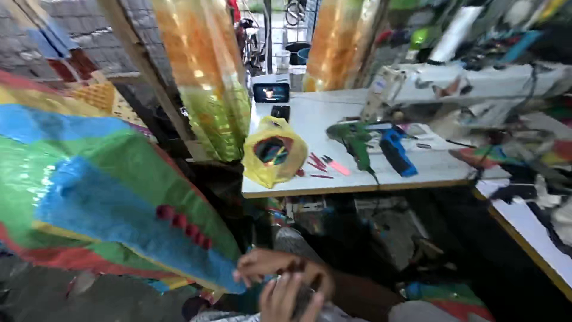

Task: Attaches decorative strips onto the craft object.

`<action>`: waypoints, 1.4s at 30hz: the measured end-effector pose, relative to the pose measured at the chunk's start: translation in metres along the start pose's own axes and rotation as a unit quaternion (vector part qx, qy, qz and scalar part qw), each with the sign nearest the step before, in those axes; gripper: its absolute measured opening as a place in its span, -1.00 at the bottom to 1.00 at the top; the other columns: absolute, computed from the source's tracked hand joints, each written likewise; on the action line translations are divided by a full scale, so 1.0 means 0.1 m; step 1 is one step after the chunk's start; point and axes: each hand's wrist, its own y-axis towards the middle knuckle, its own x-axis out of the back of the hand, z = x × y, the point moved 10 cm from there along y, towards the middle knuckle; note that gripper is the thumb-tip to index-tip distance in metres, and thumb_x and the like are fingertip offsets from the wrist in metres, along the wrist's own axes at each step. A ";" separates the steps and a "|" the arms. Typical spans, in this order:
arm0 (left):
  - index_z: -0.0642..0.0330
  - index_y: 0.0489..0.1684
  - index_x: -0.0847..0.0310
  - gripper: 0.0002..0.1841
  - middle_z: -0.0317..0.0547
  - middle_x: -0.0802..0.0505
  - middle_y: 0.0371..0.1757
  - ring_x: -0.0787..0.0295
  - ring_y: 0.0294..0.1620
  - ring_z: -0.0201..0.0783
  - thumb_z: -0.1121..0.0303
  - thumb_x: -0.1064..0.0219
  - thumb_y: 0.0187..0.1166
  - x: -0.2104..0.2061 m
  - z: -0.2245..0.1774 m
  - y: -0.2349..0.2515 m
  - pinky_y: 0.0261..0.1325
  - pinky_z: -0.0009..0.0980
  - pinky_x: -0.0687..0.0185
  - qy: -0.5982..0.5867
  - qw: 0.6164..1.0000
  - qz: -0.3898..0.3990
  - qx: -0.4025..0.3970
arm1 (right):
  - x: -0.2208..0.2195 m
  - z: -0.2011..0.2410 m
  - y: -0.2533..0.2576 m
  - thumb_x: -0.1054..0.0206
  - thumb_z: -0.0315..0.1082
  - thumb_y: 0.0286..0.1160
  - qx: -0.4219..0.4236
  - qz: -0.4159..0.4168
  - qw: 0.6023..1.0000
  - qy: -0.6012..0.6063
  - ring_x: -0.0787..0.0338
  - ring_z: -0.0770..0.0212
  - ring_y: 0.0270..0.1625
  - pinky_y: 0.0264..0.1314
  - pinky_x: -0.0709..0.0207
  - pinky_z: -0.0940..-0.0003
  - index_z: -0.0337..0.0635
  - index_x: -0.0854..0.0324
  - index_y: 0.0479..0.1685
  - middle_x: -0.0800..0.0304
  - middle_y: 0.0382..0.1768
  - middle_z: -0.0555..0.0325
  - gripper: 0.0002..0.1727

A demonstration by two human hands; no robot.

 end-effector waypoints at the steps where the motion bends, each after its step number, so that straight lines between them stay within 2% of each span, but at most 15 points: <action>1: -0.34 0.47 -0.57 -0.46 -0.21 -0.64 0.57 -0.37 0.71 -0.20 -0.31 -0.20 0.60 -0.46 -0.21 -0.03 0.74 -0.09 -0.12 0.028 0.997 0.051 -0.055 | 0.01 0.01 -0.03 -0.03 -0.23 0.86 -0.018 -0.026 0.993 0.112 -0.51 0.53 -0.53 -0.44 -0.43 0.61 -0.33 -0.62 0.00 -0.66 -0.44 0.28 -0.65; 5: -0.27 0.43 -0.60 -0.66 -0.16 -0.77 0.42 -0.61 0.52 -0.16 0.30 -0.12 0.79 -1.19 -0.33 -0.09 0.60 -0.13 -0.36 0.135 0.960 0.054 -0.239 | 0.34 -0.06 -0.39 -0.07 -0.15 0.85 -0.034 -0.183 0.940 0.286 -0.50 0.52 -0.56 -0.51 -0.43 0.63 -0.23 -0.62 -0.01 -0.58 -0.48 0.36 -0.67; 7: -0.32 0.42 -0.62 -0.65 -0.14 -0.77 0.42 -0.60 0.52 -0.06 0.16 -0.28 0.69 -1.16 -0.12 0.14 0.60 0.03 -0.35 0.153 0.968 0.064 -0.188 | 0.74 0.00 -0.85 -0.14 -0.34 0.78 -0.011 -0.348 0.909 0.229 -0.54 0.55 -0.51 -0.42 -0.44 0.67 -0.40 -0.67 -0.03 -0.66 -0.47 0.27 -0.72; 10: -0.10 0.45 -0.69 -0.36 0.24 -0.72 0.46 -0.48 0.58 0.45 -0.09 -0.54 0.33 -1.11 0.32 0.52 0.52 0.63 -0.08 0.141 0.981 0.123 -0.048 | 1.21 -0.09 -1.41 -0.12 -0.49 0.72 -0.023 -0.398 0.907 0.132 -0.69 0.43 -0.22 -0.07 -0.63 0.49 -0.51 -0.59 0.17 -0.75 -0.14 0.05 -0.73; 13: 0.17 0.19 -0.83 -0.65 0.27 -0.75 0.40 -0.61 0.49 0.36 0.30 -0.50 0.46 -1.00 0.62 0.84 0.51 0.41 -0.36 0.087 0.985 0.133 0.062 | 1.65 0.00 -1.89 -0.24 -0.39 0.70 0.006 -0.451 0.892 -0.010 -0.71 0.41 -0.32 -0.20 -0.61 0.48 -0.47 -0.71 0.03 -0.82 -0.22 0.05 -0.73; 16: 0.31 0.03 -0.85 -0.79 0.25 -0.83 0.16 -0.80 0.21 0.19 0.45 -0.36 0.58 -1.00 0.68 1.19 0.26 0.07 -0.72 0.032 0.986 0.114 0.116 | 2.20 0.27 -2.41 -0.27 -0.37 0.64 0.081 -0.576 0.803 -0.132 -0.77 0.39 -0.34 -0.22 -0.67 0.47 -0.47 -0.74 -0.10 -0.85 -0.28 0.01 -0.74; 21: 0.33 0.31 -0.73 -0.66 0.28 -0.74 0.35 -0.70 0.38 0.18 0.33 -0.23 0.75 -1.55 0.71 1.83 0.47 0.03 -0.57 0.009 0.957 0.236 0.166 | 2.97 0.71 -2.78 -0.37 -0.22 0.60 0.070 -0.677 0.680 -0.273 -0.79 -0.15 0.05 0.22 -0.62 -0.09 -0.48 -0.61 0.28 -0.78 0.04 -0.33 -0.53; 24: 0.28 0.44 -0.64 -0.49 0.26 -0.66 0.49 -0.57 0.52 0.23 0.09 -0.33 0.69 -1.96 0.69 2.03 0.54 0.15 -0.45 0.030 0.947 0.294 0.126 | 3.40 0.76 -2.57 -0.51 -0.03 0.49 0.014 -0.657 0.703 -0.270 -0.55 -0.40 0.47 0.49 -0.37 -0.37 -0.34 -0.38 0.62 -0.54 0.44 -0.42 -0.20; 28: 0.30 0.43 -0.65 -0.55 0.23 -0.70 0.47 -0.59 0.50 0.27 0.28 -0.39 0.62 -2.31 0.62 2.02 0.44 0.18 -0.51 0.069 0.952 0.292 0.067 | 3.84 0.74 -2.21 -0.54 0.11 0.42 -0.051 -0.610 0.745 -0.265 -0.67 -0.42 0.31 0.33 -0.47 -0.44 -0.32 -0.34 0.61 -0.65 0.30 -0.43 -0.10; 32: 0.32 -0.10 -0.84 -0.81 0.15 -0.89 -0.02 -0.87 0.02 0.15 0.47 -0.27 0.65 -2.04 0.34 1.83 0.01 -0.01 -0.78 0.069 0.989 0.114 -0.071 | 4.01 0.63 -2.08 -0.48 0.13 0.48 -0.041 -0.587 0.773 -0.239 -0.76 -0.35 0.20 0.29 -0.54 -0.41 -0.38 -0.49 0.45 -0.72 0.17 -0.42 -0.22; 34: 0.25 -0.15 -0.88 -0.85 0.11 -0.88 -0.17 -0.86 -0.19 0.07 0.52 -0.36 0.56 -1.78 0.23 1.66 -0.17 -0.12 -0.79 0.078 0.991 -0.004 -0.105 | 3.92 0.69 -2.13 -0.50 0.05 0.48 -0.001 -0.600 0.765 -0.234 -0.77 -0.25 0.21 0.34 -0.55 -0.29 -0.41 -0.50 0.44 -0.73 0.18 -0.39 -0.25; 37: 0.21 -0.11 -0.91 -0.84 0.00 -0.86 -0.37 -0.82 -0.38 -0.08 0.48 -0.42 0.49 -1.37 0.17 1.39 -0.28 -0.23 -0.76 0.058 0.992 -0.107 -0.037 | 3.60 0.83 -2.36 -0.45 -0.06 0.53 0.063 -0.628 0.749 -0.202 -0.77 0.04 0.21 0.36 -0.62 0.08 -0.52 -0.44 0.46 -0.71 0.24 -0.30 -0.27; 38: 0.23 -0.08 -0.92 -0.82 -0.01 -0.85 -0.41 -0.82 -0.42 -0.12 0.45 -0.41 0.53 -1.27 0.21 1.28 -0.29 -0.24 -0.76 0.020 0.993 -0.117 0.015 | 3.45 0.88 -2.46 -0.44 -0.08 0.55 0.085 -0.635 0.746 -0.184 -0.78 0.20 0.05 0.17 -0.68 0.23 -0.53 -0.44 0.43 -0.74 0.16 -0.19 -0.30; 40: 0.36 -0.01 -0.87 -0.79 0.05 -0.92 -0.28 -0.89 -0.31 -0.20 0.46 -0.34 0.60 -1.09 0.37 1.05 -0.12 -0.27 -0.83 -0.103 0.977 -0.120 0.142 | 3.12 0.94 -2.59 -0.37 -0.18 0.63 0.146 -0.624 0.757 -0.130 -0.75 0.52 -0.24 -0.21 -0.66 0.55 -0.47 -0.44 0.31 -0.80 -0.06 0.17 -0.48; 42: 0.48 0.04 -0.80 -0.77 0.09 -0.93 -0.12 -0.92 -0.16 -0.30 0.49 -0.30 0.65 -0.93 0.52 0.77 0.04 -0.37 -0.85 -0.242 0.924 -0.144 0.258 | 2.76 0.97 -2.63 -0.30 -0.28 0.65 0.208 -0.580 0.783 -0.084 -0.84 0.56 -0.14 -0.06 -0.74 0.59 -0.40 -0.41 0.23 -0.86 -0.09 0.34 -0.62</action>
